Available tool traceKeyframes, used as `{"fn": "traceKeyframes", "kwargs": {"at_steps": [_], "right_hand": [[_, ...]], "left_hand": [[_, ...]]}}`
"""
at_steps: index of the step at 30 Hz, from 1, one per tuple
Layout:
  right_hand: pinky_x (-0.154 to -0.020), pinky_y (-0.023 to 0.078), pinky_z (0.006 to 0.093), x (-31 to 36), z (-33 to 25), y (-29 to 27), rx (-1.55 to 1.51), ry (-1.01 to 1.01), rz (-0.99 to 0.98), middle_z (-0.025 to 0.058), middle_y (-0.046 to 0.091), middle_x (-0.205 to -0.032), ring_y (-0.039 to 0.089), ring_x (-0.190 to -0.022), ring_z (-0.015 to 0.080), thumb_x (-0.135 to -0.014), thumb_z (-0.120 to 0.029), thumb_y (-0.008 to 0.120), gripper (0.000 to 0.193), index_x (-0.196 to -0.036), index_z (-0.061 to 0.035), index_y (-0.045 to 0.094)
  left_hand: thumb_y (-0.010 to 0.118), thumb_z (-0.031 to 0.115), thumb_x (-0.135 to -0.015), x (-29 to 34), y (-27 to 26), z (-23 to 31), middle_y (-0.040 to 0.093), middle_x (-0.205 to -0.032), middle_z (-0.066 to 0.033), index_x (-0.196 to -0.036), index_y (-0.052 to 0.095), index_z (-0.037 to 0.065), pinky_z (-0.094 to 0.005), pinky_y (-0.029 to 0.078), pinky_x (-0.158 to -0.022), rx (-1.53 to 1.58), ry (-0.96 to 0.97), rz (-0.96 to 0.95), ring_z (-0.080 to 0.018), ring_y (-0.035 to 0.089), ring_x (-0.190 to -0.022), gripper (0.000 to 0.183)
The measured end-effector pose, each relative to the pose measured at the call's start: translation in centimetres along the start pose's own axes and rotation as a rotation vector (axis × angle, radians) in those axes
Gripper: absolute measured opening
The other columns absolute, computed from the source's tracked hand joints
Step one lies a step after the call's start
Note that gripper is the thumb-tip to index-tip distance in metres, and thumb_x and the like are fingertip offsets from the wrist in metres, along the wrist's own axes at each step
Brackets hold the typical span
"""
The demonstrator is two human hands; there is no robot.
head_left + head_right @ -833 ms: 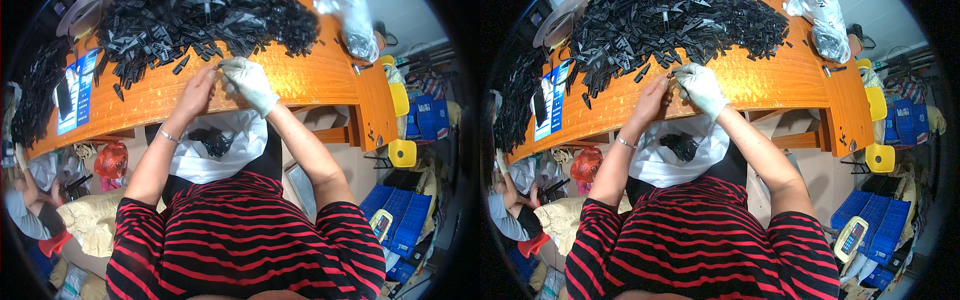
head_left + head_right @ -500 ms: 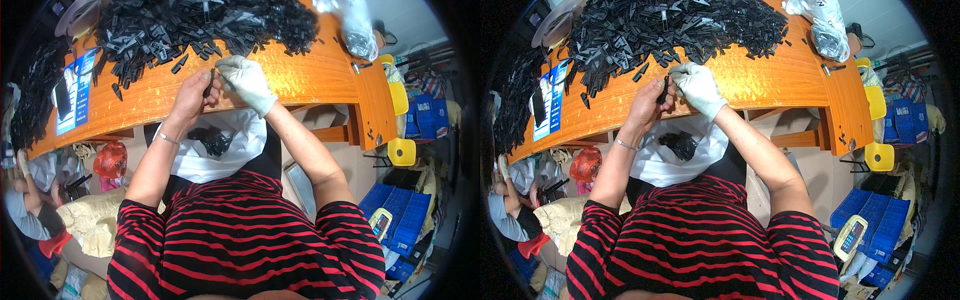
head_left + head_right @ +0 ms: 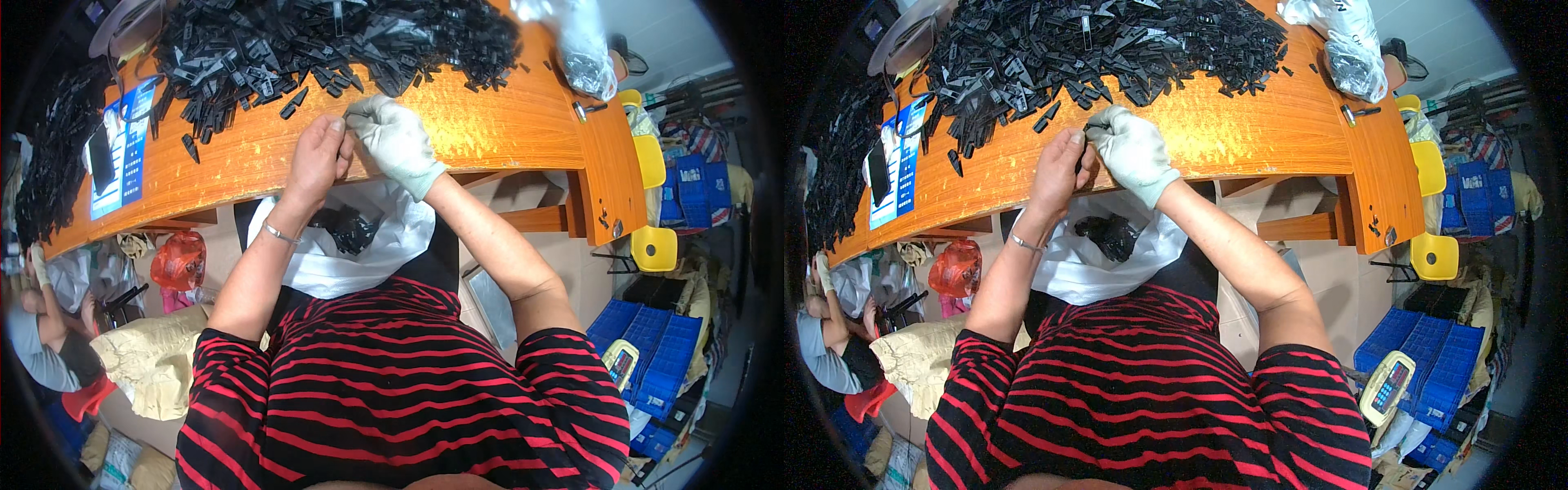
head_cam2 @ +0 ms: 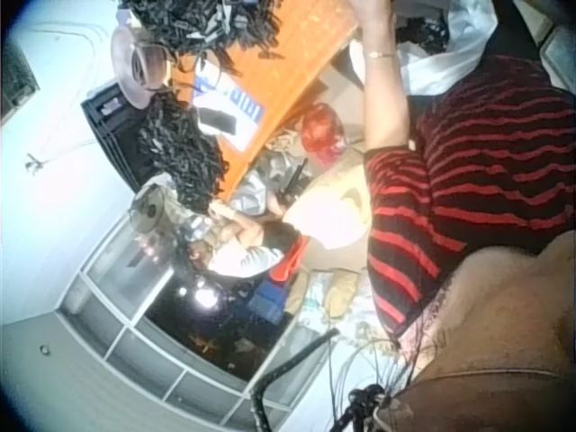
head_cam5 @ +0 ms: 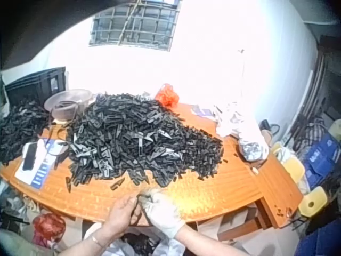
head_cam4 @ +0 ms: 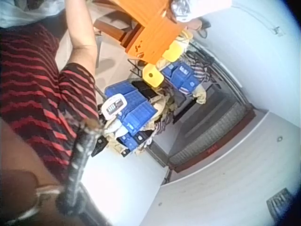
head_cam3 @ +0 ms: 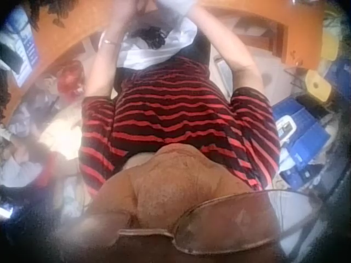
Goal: The person inspects small black plastic components by hand, then places them into a white bag.
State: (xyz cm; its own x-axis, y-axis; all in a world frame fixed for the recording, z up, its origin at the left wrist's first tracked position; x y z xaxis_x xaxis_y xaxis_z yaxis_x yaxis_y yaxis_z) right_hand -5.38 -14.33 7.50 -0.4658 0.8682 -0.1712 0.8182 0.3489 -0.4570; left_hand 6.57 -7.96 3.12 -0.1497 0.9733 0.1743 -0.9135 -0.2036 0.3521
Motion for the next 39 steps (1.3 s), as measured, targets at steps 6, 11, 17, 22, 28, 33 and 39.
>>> {"fn": "traceKeyframes", "kwargs": {"at_steps": [6,11,17,22,28,33,39], "right_hand": [[-0.079,0.056,0.042,0.1,-1.5,-0.2,0.279,-0.037,-0.086,0.0202,0.073,-0.096,0.072,-0.089,0.0368,-0.096,-0.022,0.064,0.025,-0.108,-0.0015,0.066],[-0.069,0.056,0.0464,0.3,-1.7,0.7,0.581,-0.155,-0.187,0.0203,0.071,-0.082,0.071,-0.078,0.0397,-0.094,-0.022,0.062,0.021,-0.094,-0.0009,0.061],[-0.063,0.055,0.0475,0.7,-1.8,1.7,0.654,-0.275,-0.333,0.0216,0.068,-0.074,0.07,-0.071,0.0398,-0.087,-0.02,0.064,0.02,-0.088,-0.0003,0.059],[-0.064,0.055,0.0488,0.8,-2.0,1.7,0.666,-0.309,-0.288,0.0212,0.069,-0.075,0.07,-0.072,0.0392,-0.087,-0.021,0.065,0.02,-0.088,-0.0016,0.06],[-0.07,0.055,0.0484,-1.1,-2.2,1.1,0.534,-0.161,-0.204,0.0234,0.069,-0.08,0.069,-0.079,0.0423,-0.093,-0.023,0.058,0.024,-0.091,0.0004,0.063],[-0.079,0.055,0.0447,-1.4,-1.5,-1.2,0.335,-0.017,-0.128,0.0283,0.067,-0.086,0.068,-0.092,0.0424,-0.095,-0.022,0.055,0.029,-0.108,0.0017,0.066],[-0.051,0.044,0.0258,0.1,2.0,-0.9,-0.599,0.544,-0.31,0.0014,0.061,-0.073,0.054,-0.056,0.011,-0.103,-0.035,0.057,0.033,-0.089,-0.0063,0.065]], "left_hand": [[0.044,0.02,-0.11,0.1,0.0,-0.3,0.049,-0.067,0.0036,-0.103,0.055,0.005,-0.0218,0.033,-0.046,-0.055,0.024,0.026,-0.0049,0.039,-0.051,0.02],[0.05,0.02,-0.108,-0.1,-0.6,-1.6,0.049,-0.066,0.004,-0.1,0.06,0.001,-0.0242,0.035,-0.047,-0.206,0.125,0.123,-0.0052,0.042,-0.054,0.022],[0.052,0.019,-0.106,-0.3,-0.7,-3.4,0.05,-0.065,0.0034,-0.093,0.062,0.0,-0.0262,0.036,-0.048,-0.095,0.067,0.252,-0.0067,0.044,-0.055,0.026],[0.052,0.022,-0.107,-0.7,-1.1,-3.8,0.05,-0.065,0.0035,-0.088,0.06,0.002,-0.0267,0.035,-0.047,-0.082,-0.06,0.247,-0.0069,0.043,-0.054,0.028],[0.05,0.026,-0.108,-1.4,-1.4,-0.6,0.051,-0.064,0.0029,-0.085,0.056,0.004,-0.025,0.034,-0.046,-0.125,-0.032,0.141,-0.0055,0.042,-0.051,0.032],[0.048,0.028,-0.109,0.2,-1.3,0.4,0.056,-0.065,0.0003,-0.088,0.058,0.005,-0.0249,0.039,-0.047,-0.244,-0.044,0.1,-0.0068,0.045,-0.048,0.032],[0.048,0.026,-0.109,1.1,-1.3,-1.0,0.054,-0.067,0.0018,-0.097,0.058,0.005,-0.022,0.034,-0.05,0.0,-0.082,0.065,-0.0057,0.041,-0.052,0.026]]}}
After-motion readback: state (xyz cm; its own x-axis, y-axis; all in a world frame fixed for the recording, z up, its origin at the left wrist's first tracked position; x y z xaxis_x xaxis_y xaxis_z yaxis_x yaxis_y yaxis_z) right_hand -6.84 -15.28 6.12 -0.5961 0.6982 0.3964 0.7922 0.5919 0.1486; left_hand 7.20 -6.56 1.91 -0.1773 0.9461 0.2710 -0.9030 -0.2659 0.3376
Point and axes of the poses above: each hand's wrist, its own x-axis away from the middle knuckle, its own y-axis out of the palm, z = x × y, the point moved 6 cm from there along -x, towards the middle knuckle
